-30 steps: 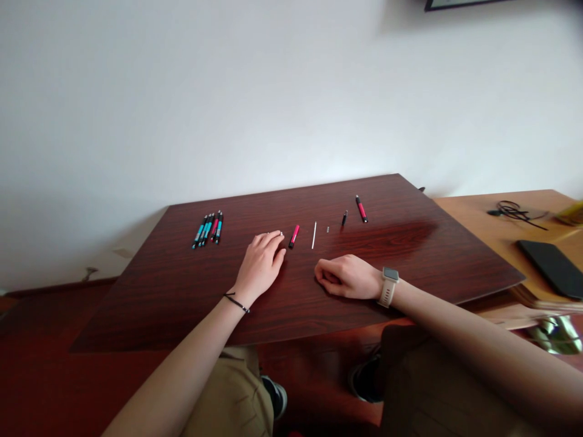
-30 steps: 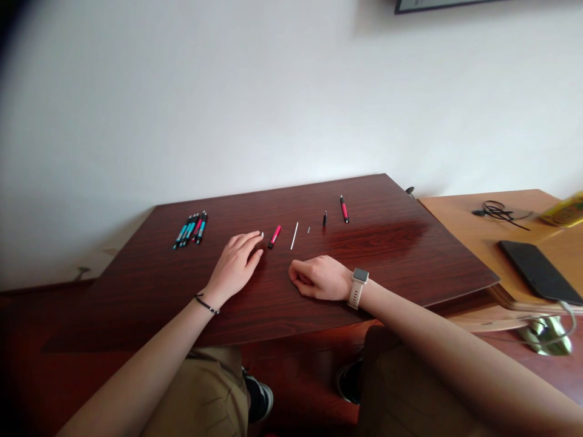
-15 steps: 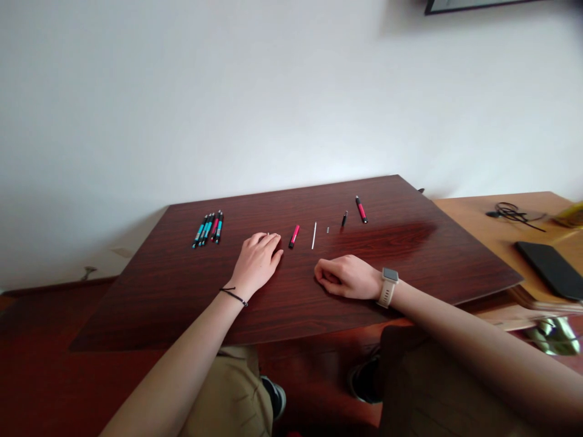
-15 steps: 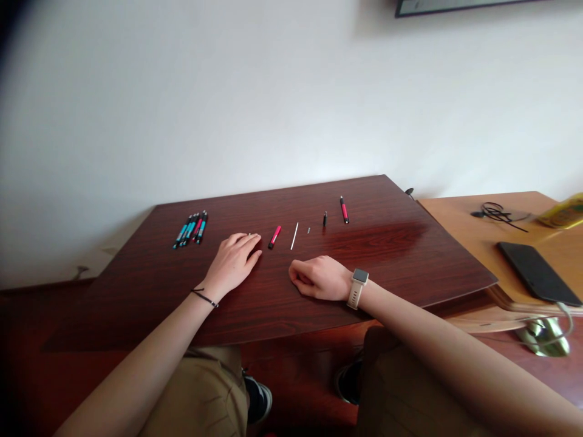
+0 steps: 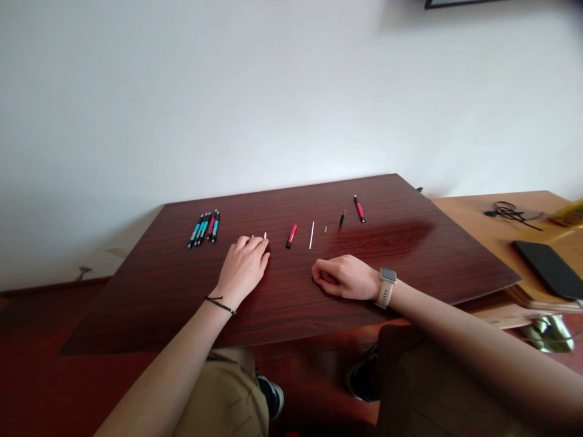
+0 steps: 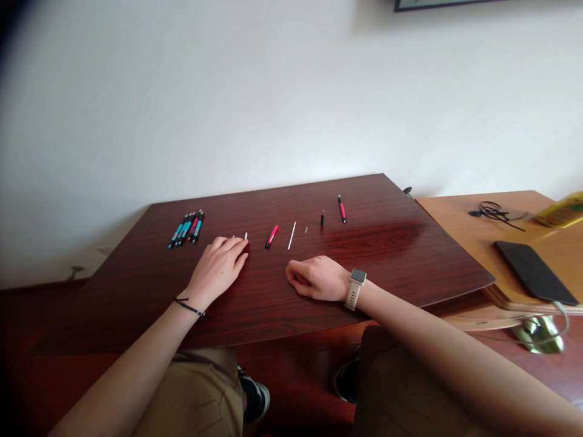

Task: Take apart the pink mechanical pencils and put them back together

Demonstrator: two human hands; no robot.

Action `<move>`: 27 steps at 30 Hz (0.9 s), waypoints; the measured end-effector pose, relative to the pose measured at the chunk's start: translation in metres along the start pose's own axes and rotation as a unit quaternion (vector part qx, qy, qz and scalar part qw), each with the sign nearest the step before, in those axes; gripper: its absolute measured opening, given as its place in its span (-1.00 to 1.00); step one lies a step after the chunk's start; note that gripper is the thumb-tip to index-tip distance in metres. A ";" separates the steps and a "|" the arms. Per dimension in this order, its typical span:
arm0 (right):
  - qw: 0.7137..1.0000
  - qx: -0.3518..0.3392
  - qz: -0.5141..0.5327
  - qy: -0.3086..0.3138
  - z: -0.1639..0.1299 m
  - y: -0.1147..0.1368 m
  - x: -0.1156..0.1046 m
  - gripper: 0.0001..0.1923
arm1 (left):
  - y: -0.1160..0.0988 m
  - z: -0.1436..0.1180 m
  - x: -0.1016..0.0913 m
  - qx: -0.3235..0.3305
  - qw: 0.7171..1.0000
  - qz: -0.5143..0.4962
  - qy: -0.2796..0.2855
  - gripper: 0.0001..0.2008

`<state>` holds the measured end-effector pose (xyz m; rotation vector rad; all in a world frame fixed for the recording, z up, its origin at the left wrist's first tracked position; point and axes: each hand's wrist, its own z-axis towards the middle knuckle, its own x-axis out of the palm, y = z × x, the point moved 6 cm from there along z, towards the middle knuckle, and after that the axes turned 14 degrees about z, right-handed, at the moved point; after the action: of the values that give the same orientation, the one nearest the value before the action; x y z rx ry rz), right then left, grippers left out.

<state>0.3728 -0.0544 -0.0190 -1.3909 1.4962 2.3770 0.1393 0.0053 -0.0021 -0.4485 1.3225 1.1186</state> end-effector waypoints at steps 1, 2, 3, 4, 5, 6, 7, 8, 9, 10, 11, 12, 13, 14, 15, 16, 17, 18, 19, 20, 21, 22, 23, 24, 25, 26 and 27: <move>1.000 0.000 0.000 0.000 0.000 0.000 0.000 -0.92 | -0.002 -0.001 0.000 0.002 1.000 0.004 0.001 -0.64; 1.000 0.000 0.000 -0.001 0.000 0.000 0.000 -0.92 | -0.003 -0.001 0.000 0.004 1.000 0.010 0.001 -0.64; 1.000 0.001 0.000 -0.002 0.000 0.000 0.000 -0.92 | -0.004 -0.002 -0.001 0.004 1.000 0.016 0.002 -0.63; 1.000 0.001 0.000 -0.002 0.000 0.000 0.000 -0.92 | -0.005 -0.002 -0.001 0.004 1.000 0.023 0.004 -0.62; 1.000 0.001 0.000 -0.002 0.000 -0.001 0.000 -0.92 | -0.006 -0.003 -0.001 0.003 1.000 0.029 0.007 -0.62; 1.000 0.001 0.001 -0.002 0.000 -0.001 0.000 -0.93 | -0.007 -0.003 -0.002 0.002 0.999 0.034 0.011 -0.61; 1.000 0.001 0.001 -0.002 0.000 -0.001 0.000 -0.93 | -0.007 -0.003 -0.002 0.002 0.999 0.036 0.014 -0.61; 1.000 0.001 0.002 -0.002 0.000 -0.001 0.000 -0.93 | -0.007 -0.003 -0.002 0.001 0.999 0.038 0.017 -0.60; 1.000 0.000 0.002 -0.002 0.000 -0.001 0.000 -0.93 | -0.007 -0.003 -0.001 0.001 0.999 0.038 0.018 -0.60; 1.000 0.000 0.001 -0.002 0.000 -0.001 0.000 -0.92 | -0.007 -0.003 -0.002 0.000 0.999 0.039 0.018 -0.59; 1.000 0.000 0.001 -0.002 0.000 -0.001 0.000 -0.92 | -0.007 -0.003 -0.002 -0.001 0.999 0.040 0.017 -0.59; 1.000 0.001 0.001 -0.002 0.000 -0.001 0.000 -0.92 | -0.007 -0.003 -0.002 -0.001 0.999 0.041 0.015 -0.59; 1.000 0.001 0.001 -0.002 0.000 -0.001 0.000 -0.92 | -0.007 -0.003 -0.002 -0.002 0.999 0.041 0.014 -0.58; 1.000 0.002 0.001 -0.002 0.000 -0.001 0.000 -0.92 | -0.007 -0.003 -0.002 -0.002 0.999 0.041 0.013 -0.58; 1.000 0.002 0.001 -0.003 0.000 -0.001 0.000 -0.92 | -0.007 -0.003 -0.003 -0.002 0.999 0.040 0.012 -0.58; 1.000 0.002 0.002 -0.003 0.000 -0.001 0.000 -0.92 | -0.007 -0.004 -0.003 -0.001 0.999 0.040 0.012 -0.57; 1.000 0.002 0.002 -0.004 0.000 -0.001 0.000 -0.92 | -0.008 -0.004 -0.004 -0.001 0.999 0.039 0.012 -0.57; 1.000 0.002 0.002 -0.004 0.000 -0.001 0.000 -0.92 | -0.008 -0.005 -0.005 -0.001 0.999 0.039 0.012 -0.56; 1.000 0.001 0.002 -0.003 0.000 -0.001 0.000 -0.92 | -0.008 -0.006 -0.006 -0.002 0.999 0.038 0.012 -0.55; 1.000 0.000 0.002 -0.003 0.001 -0.001 0.000 -0.92 | -0.009 -0.007 -0.006 -0.004 0.999 0.037 0.013 -0.55; 1.000 -0.001 0.003 -0.002 0.001 -0.001 0.000 -0.92 | -0.009 -0.008 -0.007 -0.006 0.999 0.035 0.015 -0.54; 1.000 -0.001 0.003 -0.002 0.001 -0.001 0.000 -0.92 | -0.010 -0.009 -0.007 -0.009 0.999 0.033 0.018 -0.54; 1.000 -0.001 0.003 -0.002 0.001 -0.001 0.000 -0.93 | -0.010 -0.010 -0.007 -0.011 0.999 0.031 0.021 -0.54; 1.000 -0.001 0.003 -0.003 0.001 -0.001 0.000 -0.93 | -0.011 -0.011 -0.006 -0.014 0.999 0.030 0.023 -0.54; 1.000 0.000 0.002 -0.003 0.001 -0.001 0.000 -0.93 | -0.011 -0.011 -0.006 -0.017 0.999 0.028 0.025 -0.54; 1.000 0.001 0.002 -0.003 0.001 -0.001 0.000 -0.93 | -0.011 -0.011 -0.005 -0.020 0.999 0.027 0.025 -0.54; 1.000 0.001 0.002 -0.003 0.001 -0.001 0.000 -0.93 | -0.011 -0.010 -0.004 -0.022 0.999 0.025 0.026 -0.54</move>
<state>0.3728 -0.0532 -0.0200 -1.3795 1.5021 2.3787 0.1438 -0.0098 -0.0045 -0.4821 1.3622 1.1871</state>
